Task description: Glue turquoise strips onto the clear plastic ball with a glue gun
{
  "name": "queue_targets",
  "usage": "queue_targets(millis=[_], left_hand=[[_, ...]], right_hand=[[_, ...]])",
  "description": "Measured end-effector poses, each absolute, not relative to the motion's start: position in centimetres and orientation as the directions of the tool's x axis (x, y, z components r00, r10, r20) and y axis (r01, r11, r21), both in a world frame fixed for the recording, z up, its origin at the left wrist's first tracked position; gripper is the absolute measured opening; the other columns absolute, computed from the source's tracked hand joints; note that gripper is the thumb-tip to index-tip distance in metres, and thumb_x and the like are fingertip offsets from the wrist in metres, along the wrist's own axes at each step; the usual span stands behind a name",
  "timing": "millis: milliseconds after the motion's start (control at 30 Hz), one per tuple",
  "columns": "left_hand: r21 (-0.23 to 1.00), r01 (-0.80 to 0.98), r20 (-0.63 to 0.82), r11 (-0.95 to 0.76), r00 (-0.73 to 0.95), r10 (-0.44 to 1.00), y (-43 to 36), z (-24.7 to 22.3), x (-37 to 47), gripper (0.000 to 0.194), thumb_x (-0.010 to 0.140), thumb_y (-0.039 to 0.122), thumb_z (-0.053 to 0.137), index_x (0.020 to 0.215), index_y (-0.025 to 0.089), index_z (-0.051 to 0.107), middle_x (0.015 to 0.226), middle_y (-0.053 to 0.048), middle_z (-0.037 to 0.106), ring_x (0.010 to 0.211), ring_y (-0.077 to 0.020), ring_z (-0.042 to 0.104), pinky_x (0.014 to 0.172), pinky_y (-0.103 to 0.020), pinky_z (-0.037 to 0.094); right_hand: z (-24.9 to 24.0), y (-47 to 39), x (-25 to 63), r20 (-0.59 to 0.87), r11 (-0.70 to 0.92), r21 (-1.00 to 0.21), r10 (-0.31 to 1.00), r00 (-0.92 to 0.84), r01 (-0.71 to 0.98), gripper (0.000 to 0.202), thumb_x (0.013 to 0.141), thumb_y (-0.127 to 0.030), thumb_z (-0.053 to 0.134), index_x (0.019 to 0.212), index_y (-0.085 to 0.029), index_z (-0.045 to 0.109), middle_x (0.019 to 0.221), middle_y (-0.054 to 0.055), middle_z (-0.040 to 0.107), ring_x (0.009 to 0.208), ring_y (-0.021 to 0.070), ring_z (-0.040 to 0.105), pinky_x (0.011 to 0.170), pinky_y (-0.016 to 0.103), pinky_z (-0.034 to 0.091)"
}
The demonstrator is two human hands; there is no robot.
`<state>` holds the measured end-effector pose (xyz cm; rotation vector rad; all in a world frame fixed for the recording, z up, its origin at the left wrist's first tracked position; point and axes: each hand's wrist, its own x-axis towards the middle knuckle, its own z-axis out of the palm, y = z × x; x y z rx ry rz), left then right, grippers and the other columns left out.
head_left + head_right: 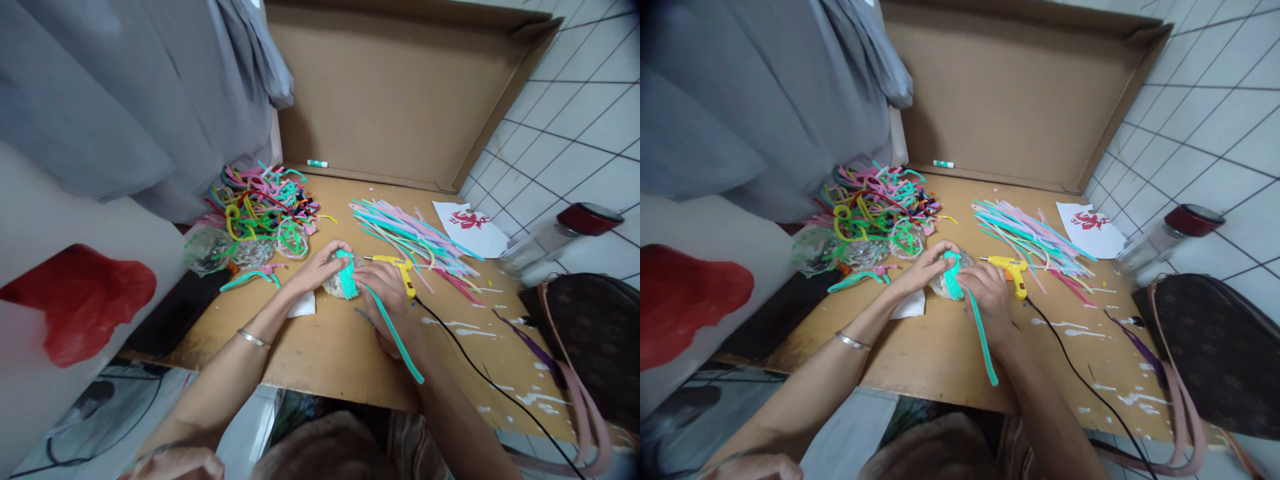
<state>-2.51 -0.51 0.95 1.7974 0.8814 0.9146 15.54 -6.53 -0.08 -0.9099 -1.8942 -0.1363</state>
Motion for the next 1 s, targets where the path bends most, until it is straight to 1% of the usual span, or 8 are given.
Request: queue_targets(millis=[233,433,600,833,933,1000], left_hand=[[0.926,0.182,0.214,-0.331,0.469,0.857,-0.62,0.98,-2.41,0.031,0.088,0.043,0.052,0.107,0.019,0.053,0.091,0.0,0.058,0.082,-0.0144,0.054,0.07,-0.024,0.045],[0.929,0.167,0.224,-0.33,0.455,0.862,-0.56,0.96,-2.26,0.031,0.085,0.044,0.054,0.103,0.019,0.054,0.09,0.0,0.058,0.082,-0.0144,0.053,0.07,-0.023,0.044],[0.939,0.163,0.207,-0.304,0.438,0.875,-0.64,1.18,-2.08,0.027,0.082,0.039,0.055,0.1,0.019,0.054,0.088,0.0,0.057,0.08,-0.0138,0.053,0.068,-0.022,0.043],[0.938,0.165,0.212,-0.306,0.427,0.879,-0.64,1.24,-1.93,0.023,0.08,0.034,0.053,0.096,0.018,0.055,0.086,0.001,0.057,0.076,-0.013,0.051,0.065,-0.022,0.042],[0.937,0.166,0.216,-0.306,0.412,0.885,-0.52,1.04,-1.89,0.022,0.082,0.034,0.053,0.097,0.018,0.056,0.084,0.002,0.057,0.073,-0.012,0.05,0.066,-0.022,0.041],[0.938,0.154,0.228,-0.312,0.405,0.886,-0.43,0.86,-1.86,0.023,0.084,0.036,0.053,0.097,0.018,0.056,0.087,0.001,0.059,0.076,-0.0121,0.052,0.069,-0.022,0.043]], right_hand=[[0.3,-7.01,15.55,0.782,0.687,-0.277,0.567,-0.257,0.672,0.02,0.093,-0.022,0.05,0.094,-0.026,0.069,0.099,0.003,0.074,0.096,0.0204,0.061,0.087,0.039,0.045],[-0.03,-6.75,15.5,0.812,0.708,-0.26,0.528,-0.249,0.656,0.019,0.092,-0.022,0.051,0.095,-0.026,0.069,0.098,0.003,0.074,0.096,0.0199,0.061,0.087,0.039,0.044],[-0.39,-6.6,15.62,0.806,0.719,-0.264,0.531,-0.263,0.643,0.021,0.093,-0.023,0.049,0.099,-0.027,0.069,0.101,0.003,0.074,0.099,0.0198,0.061,0.089,0.039,0.044],[-0.06,-6.77,15.39,0.816,0.714,-0.236,0.514,-0.265,0.659,0.017,0.092,-0.02,0.051,0.094,-0.025,0.068,0.098,0.002,0.074,0.095,0.019,0.062,0.084,0.037,0.044],[-0.01,-6.76,15.34,0.818,0.713,-0.225,0.508,-0.268,0.664,0.017,0.092,-0.02,0.052,0.094,-0.026,0.067,0.097,0.002,0.074,0.094,0.0189,0.062,0.084,0.037,0.044],[-0.01,-6.77,15.37,0.811,0.711,-0.229,0.518,-0.274,0.665,0.017,0.092,-0.02,0.052,0.095,-0.026,0.067,0.098,0.002,0.074,0.094,0.0184,0.062,0.085,0.037,0.043]])
